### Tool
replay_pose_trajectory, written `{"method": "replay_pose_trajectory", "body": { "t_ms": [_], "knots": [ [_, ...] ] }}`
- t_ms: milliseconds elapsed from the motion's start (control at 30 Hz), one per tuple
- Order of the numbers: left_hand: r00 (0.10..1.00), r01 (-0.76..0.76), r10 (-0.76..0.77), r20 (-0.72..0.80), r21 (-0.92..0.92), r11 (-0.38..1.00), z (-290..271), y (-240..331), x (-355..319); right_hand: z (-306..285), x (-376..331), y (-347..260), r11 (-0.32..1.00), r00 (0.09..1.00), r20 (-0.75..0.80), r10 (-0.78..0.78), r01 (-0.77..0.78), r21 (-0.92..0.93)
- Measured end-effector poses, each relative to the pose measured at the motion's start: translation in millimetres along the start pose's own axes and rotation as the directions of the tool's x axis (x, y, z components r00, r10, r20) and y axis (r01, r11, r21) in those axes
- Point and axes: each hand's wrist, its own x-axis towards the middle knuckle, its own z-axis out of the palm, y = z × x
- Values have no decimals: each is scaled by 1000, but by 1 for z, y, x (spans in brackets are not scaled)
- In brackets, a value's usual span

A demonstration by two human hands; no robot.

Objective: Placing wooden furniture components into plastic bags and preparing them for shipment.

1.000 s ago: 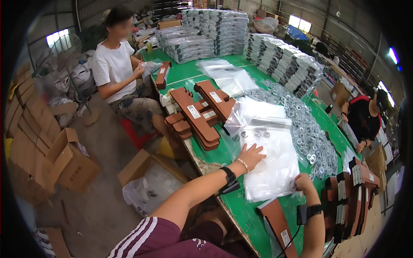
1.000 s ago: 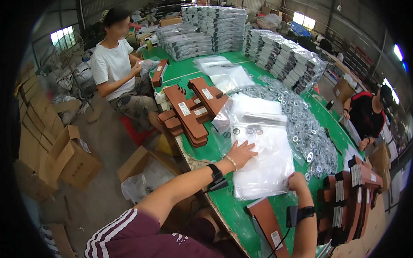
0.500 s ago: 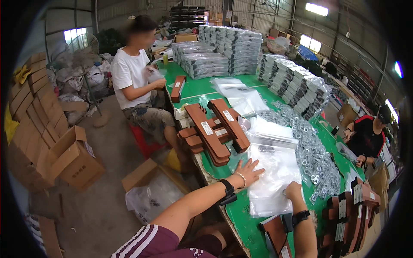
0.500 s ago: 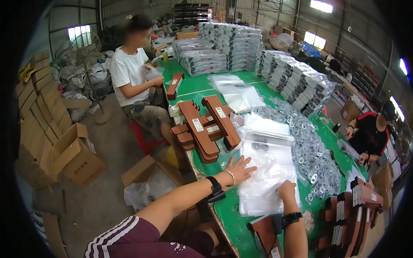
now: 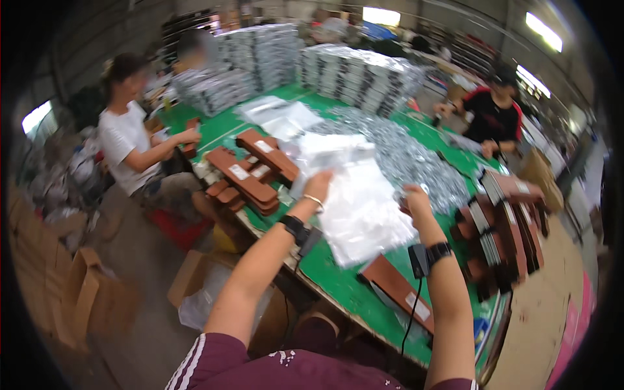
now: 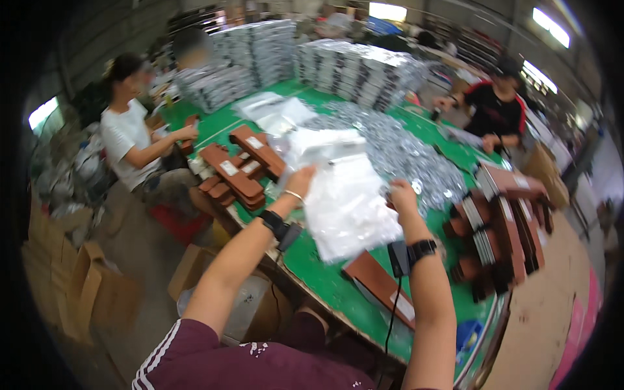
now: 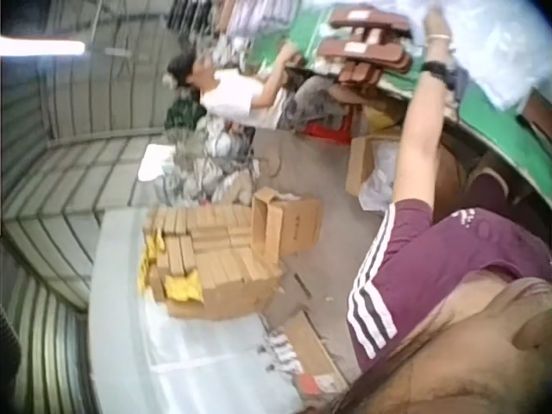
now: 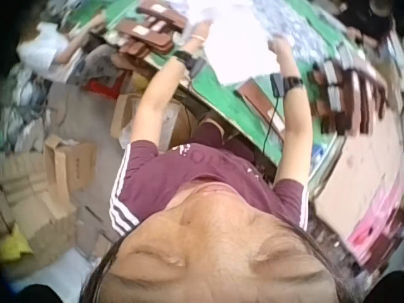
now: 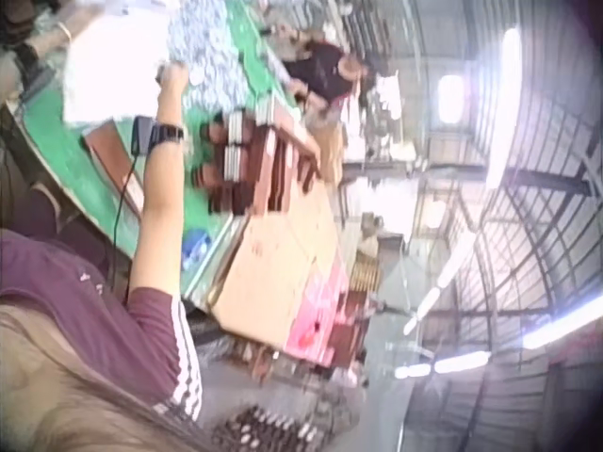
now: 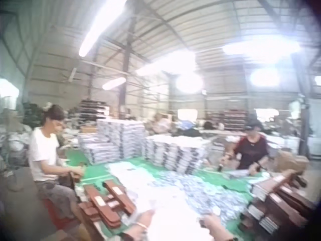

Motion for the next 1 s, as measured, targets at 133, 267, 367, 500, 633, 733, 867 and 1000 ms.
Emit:
{"method": "replay_pose_trajectory", "body": {
  "t_ms": [133,267,367,500,633,733,867,1000],
  "knots": [
    [988,-146,135,-76,-169,975,7,66,2,-18,-53,-32,952,961,251,113,-177,250],
    [959,-269,277,57,-116,956,10,93,-21,7,-94,-32,989,975,218,49,-78,126],
    [869,-493,484,105,84,866,20,101,-44,21,-101,-27,993,985,126,-118,116,27],
    [933,-269,203,296,204,941,7,121,-74,17,-115,-27,968,937,262,-231,250,-40],
    [910,-344,293,292,141,928,19,110,-77,15,-130,-20,919,952,188,-243,288,-269],
    [860,-499,456,229,197,844,22,119,-83,18,-118,-6,774,825,44,-564,546,-320],
    [843,-533,534,60,217,818,3,127,-94,17,-122,-8,786,807,-160,-568,474,-397],
    [957,-111,160,242,-202,973,-8,166,-108,23,-132,-16,949,948,35,-315,315,9]
  ]
}}
